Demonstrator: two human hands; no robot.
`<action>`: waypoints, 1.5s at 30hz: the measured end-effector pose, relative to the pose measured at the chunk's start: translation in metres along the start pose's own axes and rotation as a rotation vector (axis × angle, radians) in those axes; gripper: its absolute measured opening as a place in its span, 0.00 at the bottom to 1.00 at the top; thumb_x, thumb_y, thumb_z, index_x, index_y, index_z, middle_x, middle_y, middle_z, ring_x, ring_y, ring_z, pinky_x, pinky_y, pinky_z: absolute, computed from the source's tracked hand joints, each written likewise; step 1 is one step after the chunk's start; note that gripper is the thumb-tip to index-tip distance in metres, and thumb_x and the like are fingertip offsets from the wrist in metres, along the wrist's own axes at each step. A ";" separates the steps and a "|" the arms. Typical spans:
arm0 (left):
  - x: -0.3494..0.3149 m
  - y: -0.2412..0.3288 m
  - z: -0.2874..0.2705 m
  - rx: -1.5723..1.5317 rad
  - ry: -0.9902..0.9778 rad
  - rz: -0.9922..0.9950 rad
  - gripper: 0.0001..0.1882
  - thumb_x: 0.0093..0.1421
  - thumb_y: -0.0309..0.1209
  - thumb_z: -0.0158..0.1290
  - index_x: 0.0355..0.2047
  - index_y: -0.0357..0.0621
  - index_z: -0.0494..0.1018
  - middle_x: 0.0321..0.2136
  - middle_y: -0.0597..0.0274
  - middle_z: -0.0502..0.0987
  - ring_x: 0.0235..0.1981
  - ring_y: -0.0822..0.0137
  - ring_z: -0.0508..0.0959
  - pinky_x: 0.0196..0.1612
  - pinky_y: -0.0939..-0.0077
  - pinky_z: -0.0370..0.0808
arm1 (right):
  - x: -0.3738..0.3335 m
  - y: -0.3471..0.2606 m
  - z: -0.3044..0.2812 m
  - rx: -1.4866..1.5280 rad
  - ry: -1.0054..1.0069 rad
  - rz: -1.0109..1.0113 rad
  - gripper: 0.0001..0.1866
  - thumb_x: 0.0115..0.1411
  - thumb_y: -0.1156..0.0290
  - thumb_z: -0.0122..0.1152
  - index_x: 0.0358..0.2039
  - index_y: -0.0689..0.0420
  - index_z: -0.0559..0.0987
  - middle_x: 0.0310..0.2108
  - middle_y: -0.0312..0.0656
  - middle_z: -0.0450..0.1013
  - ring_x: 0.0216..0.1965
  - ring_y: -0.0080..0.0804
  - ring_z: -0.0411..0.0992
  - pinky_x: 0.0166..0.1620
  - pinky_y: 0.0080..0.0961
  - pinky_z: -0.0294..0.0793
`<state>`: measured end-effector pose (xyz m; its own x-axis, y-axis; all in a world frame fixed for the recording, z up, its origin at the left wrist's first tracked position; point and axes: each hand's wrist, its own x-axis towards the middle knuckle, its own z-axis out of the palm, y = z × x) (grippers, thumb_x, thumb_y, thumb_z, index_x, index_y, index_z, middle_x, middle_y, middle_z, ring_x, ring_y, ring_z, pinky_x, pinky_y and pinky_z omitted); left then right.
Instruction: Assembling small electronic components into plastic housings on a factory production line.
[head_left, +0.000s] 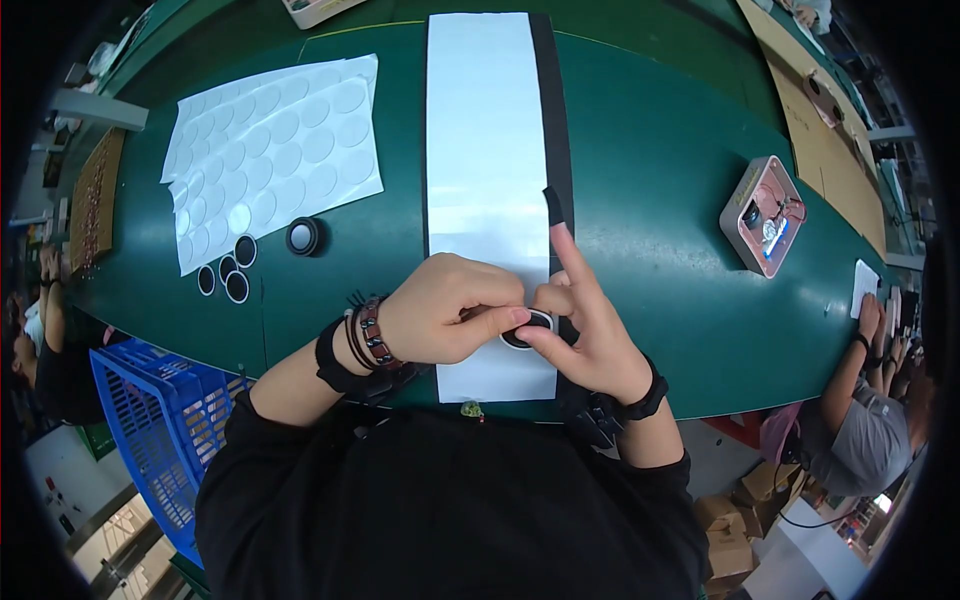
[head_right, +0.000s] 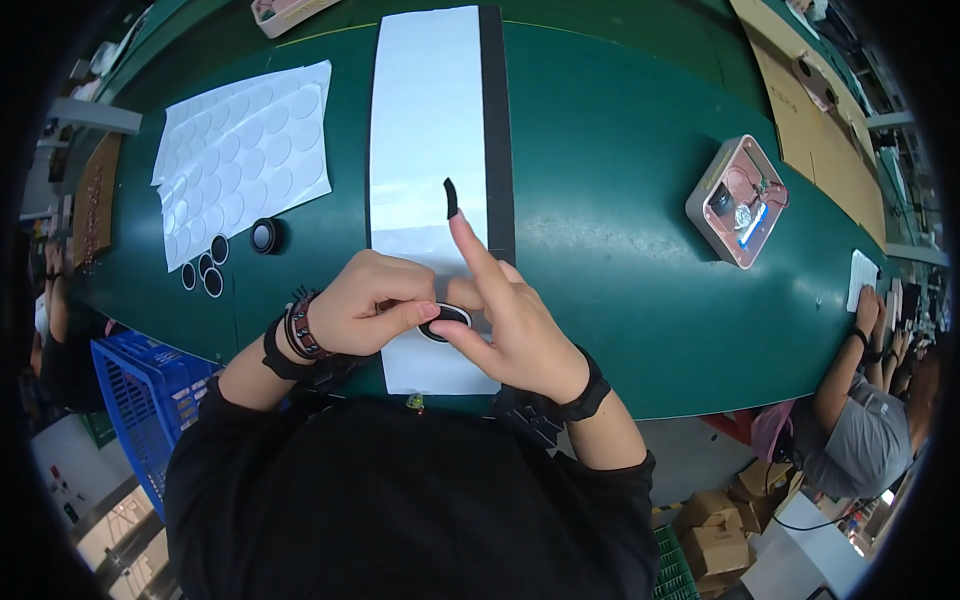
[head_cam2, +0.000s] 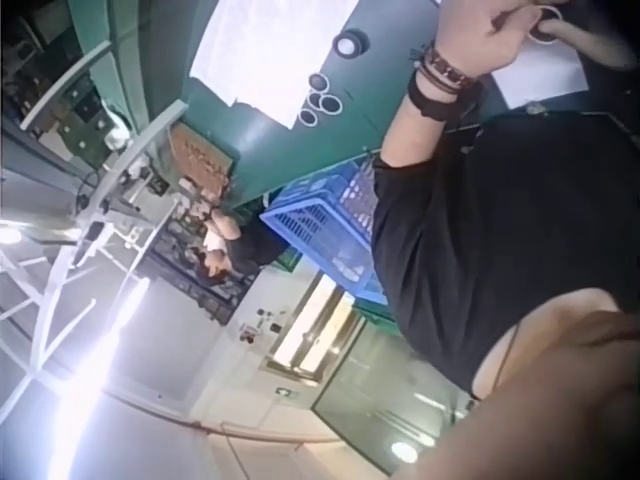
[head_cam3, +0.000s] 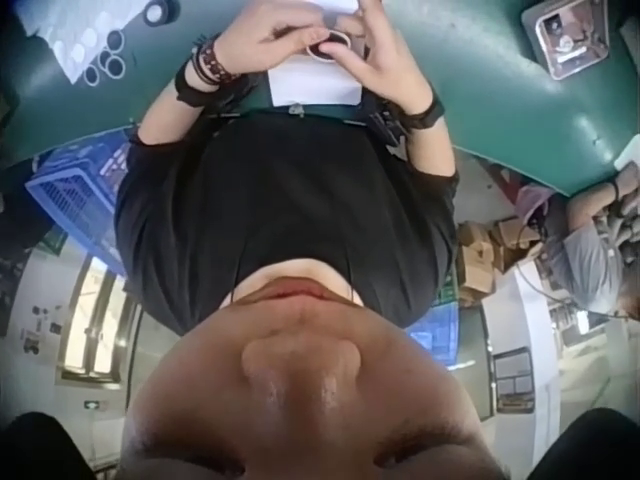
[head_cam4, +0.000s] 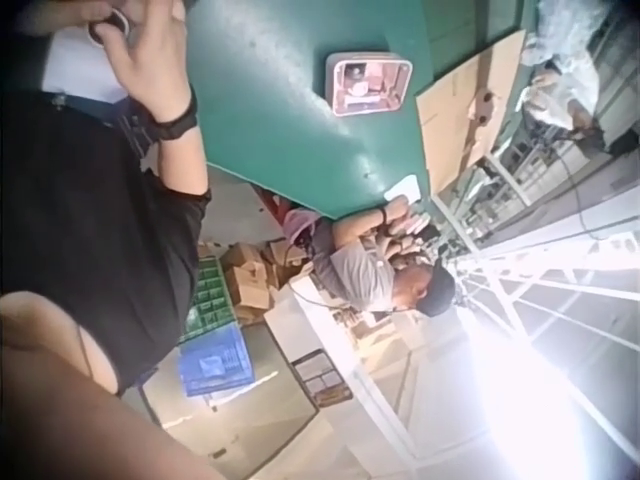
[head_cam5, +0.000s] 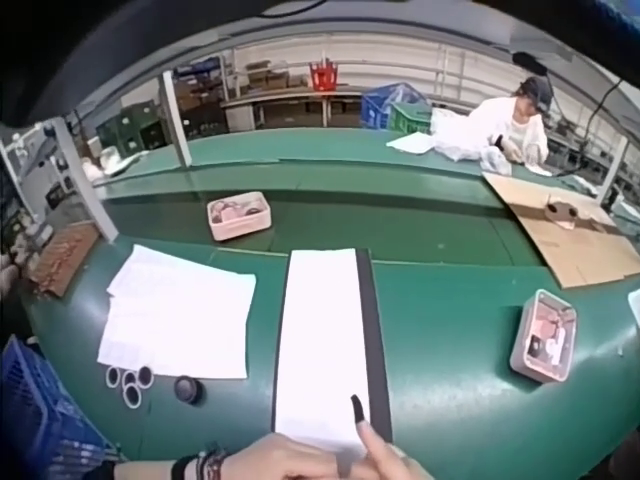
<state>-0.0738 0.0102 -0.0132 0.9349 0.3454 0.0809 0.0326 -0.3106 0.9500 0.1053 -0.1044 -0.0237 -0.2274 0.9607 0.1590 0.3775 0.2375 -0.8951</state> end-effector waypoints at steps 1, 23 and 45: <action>-0.001 0.000 0.001 -0.009 0.023 0.033 0.15 0.60 0.31 0.54 0.18 0.40 0.66 0.16 0.61 0.65 0.14 0.70 0.63 0.19 0.77 0.57 | 0.001 -0.002 0.002 0.109 0.040 0.030 0.49 0.57 0.78 0.60 0.69 0.62 0.37 0.28 0.36 0.69 0.33 0.23 0.65 0.48 0.23 0.62; -0.033 0.028 -0.020 0.462 0.161 0.284 0.07 0.53 0.31 0.59 0.23 0.45 0.72 0.21 0.64 0.73 0.18 0.61 0.73 0.19 0.71 0.66 | 0.021 -0.043 -0.001 -0.454 -0.007 -0.386 0.43 0.52 0.74 0.64 0.66 0.61 0.54 0.25 0.34 0.72 0.25 0.28 0.71 0.39 0.27 0.64; -0.165 -0.003 -0.136 1.272 0.968 -0.796 0.16 0.59 0.35 0.56 0.49 0.53 0.74 0.45 0.57 0.73 0.27 0.56 0.76 0.28 0.69 0.71 | 0.351 0.086 -0.079 -1.126 0.075 -0.083 0.45 0.55 0.75 0.61 0.68 0.34 0.50 0.42 0.45 0.75 0.36 0.43 0.77 0.43 0.38 0.76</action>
<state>-0.2761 0.0749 0.0117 0.0541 0.9389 0.3400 0.9921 -0.0891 0.0882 0.1290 0.2644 -0.0118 -0.2495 0.9330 0.2594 0.9660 0.2587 -0.0015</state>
